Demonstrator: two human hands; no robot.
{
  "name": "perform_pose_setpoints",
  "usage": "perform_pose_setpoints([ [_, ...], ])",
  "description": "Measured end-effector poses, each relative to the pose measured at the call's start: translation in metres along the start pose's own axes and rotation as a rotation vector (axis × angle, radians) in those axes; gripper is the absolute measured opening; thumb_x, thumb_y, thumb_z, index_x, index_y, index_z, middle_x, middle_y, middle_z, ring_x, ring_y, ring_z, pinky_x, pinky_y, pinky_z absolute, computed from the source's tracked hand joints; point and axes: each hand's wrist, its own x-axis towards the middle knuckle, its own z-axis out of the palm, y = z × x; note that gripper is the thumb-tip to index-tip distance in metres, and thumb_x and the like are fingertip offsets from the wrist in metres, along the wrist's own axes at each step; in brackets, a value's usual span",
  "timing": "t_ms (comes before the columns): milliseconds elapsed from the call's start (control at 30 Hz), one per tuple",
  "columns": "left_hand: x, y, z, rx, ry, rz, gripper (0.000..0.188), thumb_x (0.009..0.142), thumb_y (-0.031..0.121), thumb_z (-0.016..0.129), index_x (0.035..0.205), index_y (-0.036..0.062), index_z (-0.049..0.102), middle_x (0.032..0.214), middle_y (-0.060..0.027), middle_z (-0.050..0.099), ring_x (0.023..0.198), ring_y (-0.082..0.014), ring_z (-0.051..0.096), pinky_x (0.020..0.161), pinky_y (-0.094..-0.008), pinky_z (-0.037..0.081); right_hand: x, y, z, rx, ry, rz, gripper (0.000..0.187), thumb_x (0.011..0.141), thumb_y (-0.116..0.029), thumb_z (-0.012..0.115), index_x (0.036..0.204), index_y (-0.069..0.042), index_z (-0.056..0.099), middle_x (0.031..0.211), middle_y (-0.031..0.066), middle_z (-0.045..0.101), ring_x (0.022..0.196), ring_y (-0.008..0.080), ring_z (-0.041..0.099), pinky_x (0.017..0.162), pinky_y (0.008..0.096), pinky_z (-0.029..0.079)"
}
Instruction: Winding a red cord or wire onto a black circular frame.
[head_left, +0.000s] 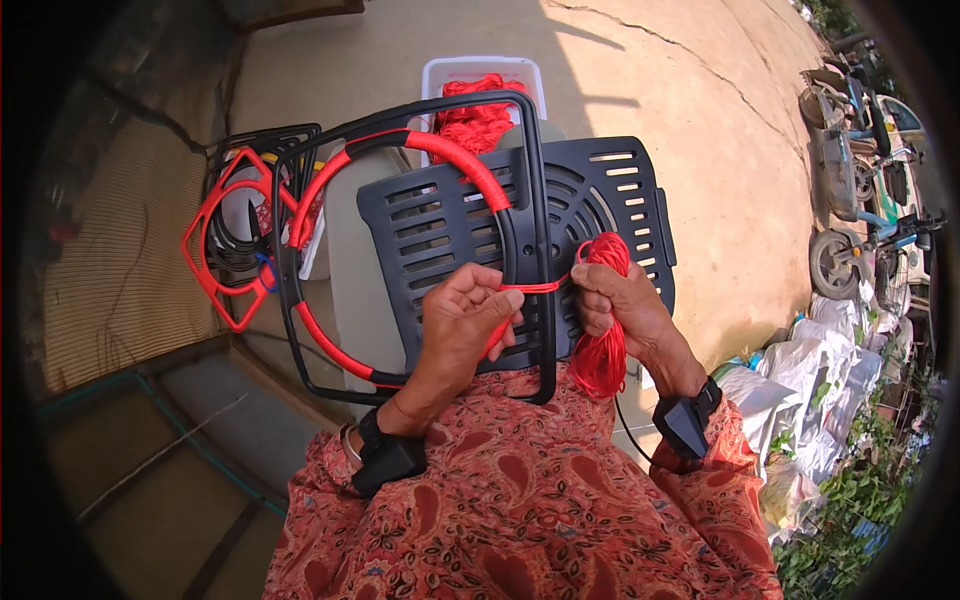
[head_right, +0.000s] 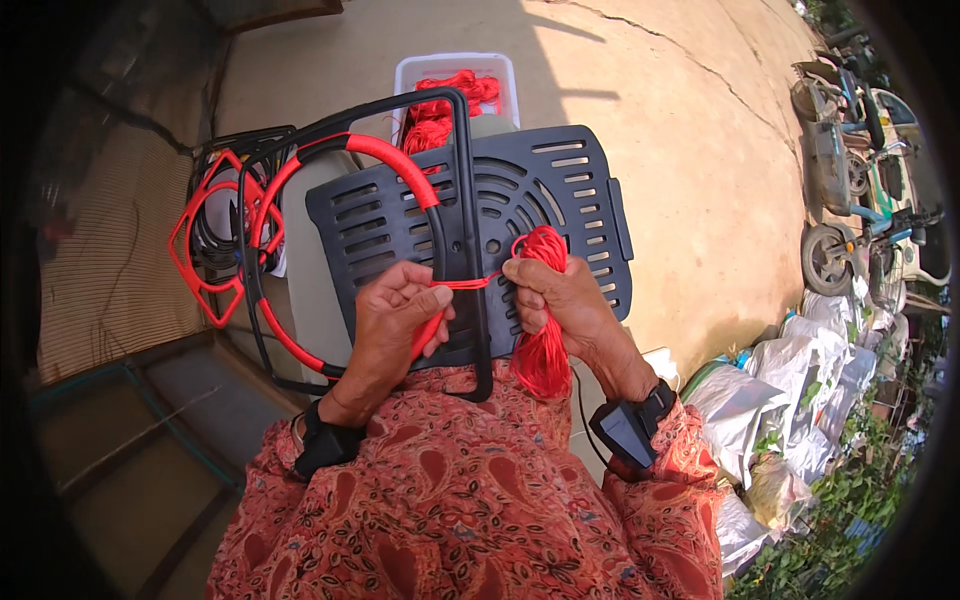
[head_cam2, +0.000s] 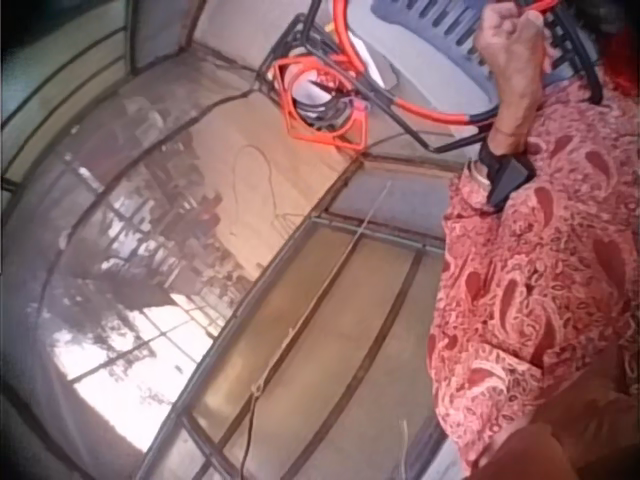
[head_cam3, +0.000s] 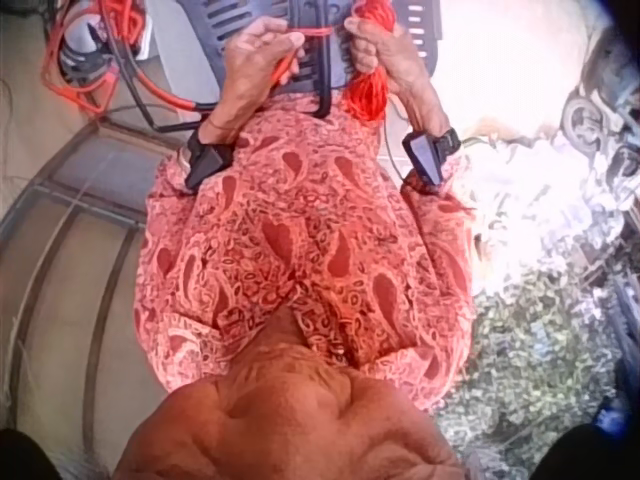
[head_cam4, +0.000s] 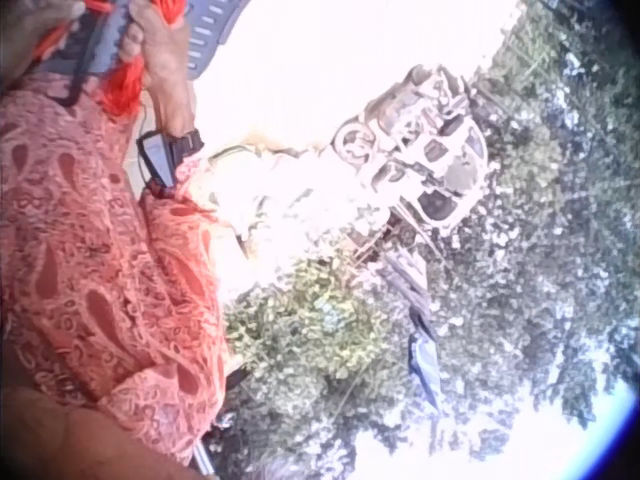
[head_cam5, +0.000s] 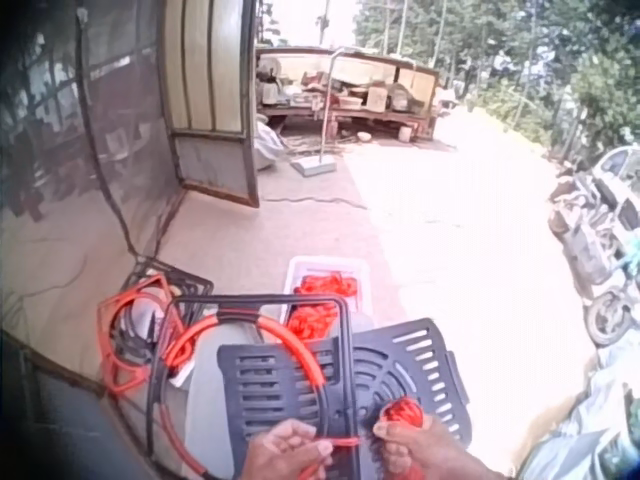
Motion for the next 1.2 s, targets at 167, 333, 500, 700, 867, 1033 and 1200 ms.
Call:
perform_pose_setpoints([
  [167,-0.001,0.002,-0.003,-0.063,-0.01,-0.014,0.014,0.093,0.009,0.059,0.101,-0.001,0.055,0.076,-0.0162,0.065,0.052,-0.0179,0.061,0.039,-0.0248,0.044,-0.012,0.004,0.0,-0.19,0.091,-0.316,0.016,0.089,-0.015,0.067,0.079,-0.006,0.058,0.056,-0.0016,0.049,0.042,0.0066,0.045,0.04,0.0239,0.036],
  [333,0.0,0.003,-0.008,-0.071,-0.008,-0.038,0.019,0.096,0.014,0.055,0.107,-0.0026,0.055,0.079,-0.0193,0.066,0.055,-0.021,0.063,0.041,-0.0272,0.047,-0.01,0.0,0.008,-0.536,0.066,-0.304,0.017,0.09,-0.019,0.067,0.092,-0.002,0.064,0.059,-0.0007,0.055,0.047,0.0061,0.049,0.043,0.0229,0.038],
  [500,-0.002,0.006,-0.002,-0.067,0.024,-0.029,0.023,0.097,0.015,0.055,0.109,-0.0042,0.056,0.08,-0.0196,0.066,0.055,-0.0215,0.063,0.042,-0.0274,0.048,-0.006,0.001,0.01,-0.519,0.056,-0.232,0.015,0.09,-0.016,0.065,0.091,-0.002,0.063,0.057,-0.0013,0.053,0.047,0.0066,0.048,0.045,0.022,0.037],
  [700,-0.003,0.005,-0.003,-0.055,0.008,-0.034,0.025,0.097,0.015,0.054,0.113,-0.005,0.056,0.08,-0.0193,0.066,0.055,-0.0209,0.063,0.041,-0.0271,0.048,-0.006,-0.001,0.006,-0.514,-0.012,-0.251,0.014,0.088,-0.016,0.065,0.09,-0.002,0.063,0.057,-0.0012,0.053,0.046,0.0063,0.048,0.045,0.0216,0.037],
  [867,-0.003,0.006,-0.004,-0.044,0.025,-0.049,0.025,0.097,0.015,0.054,0.112,-0.0046,0.057,0.08,-0.0194,0.066,0.055,-0.021,0.063,0.041,-0.0275,0.048,-0.007,-0.007,0.003,-0.589,-0.023,-0.225,0.014,0.086,-0.015,0.066,0.089,-0.002,0.063,0.056,-0.002,0.052,0.045,0.0057,0.046,0.045,0.0212,0.036],
  [1033,-0.004,0.009,0.0,-0.066,0.015,-0.043,0.025,0.097,0.014,0.056,0.111,-0.0055,0.054,0.078,-0.016,0.066,0.053,-0.0164,0.062,0.041,-0.0241,0.046,-0.005,-0.004,-0.003,-0.547,-0.038,-0.204,0.017,0.086,-0.018,0.069,0.09,-0.002,0.065,0.057,-0.0024,0.053,0.046,0.0058,0.048,0.045,0.0219,0.038],
  [1200,-0.003,0.005,-0.002,-0.048,-0.001,-0.016,0.025,0.094,0.011,0.059,0.112,-0.0054,0.054,0.078,-0.0156,0.066,0.053,-0.0158,0.061,0.04,-0.0231,0.045,-0.001,-0.009,0.0,-0.603,-0.039,-0.244,0.02,0.085,-0.021,0.072,0.09,-0.003,0.067,0.059,-0.0025,0.055,0.048,0.0057,0.05,0.046,0.022,0.039],
])
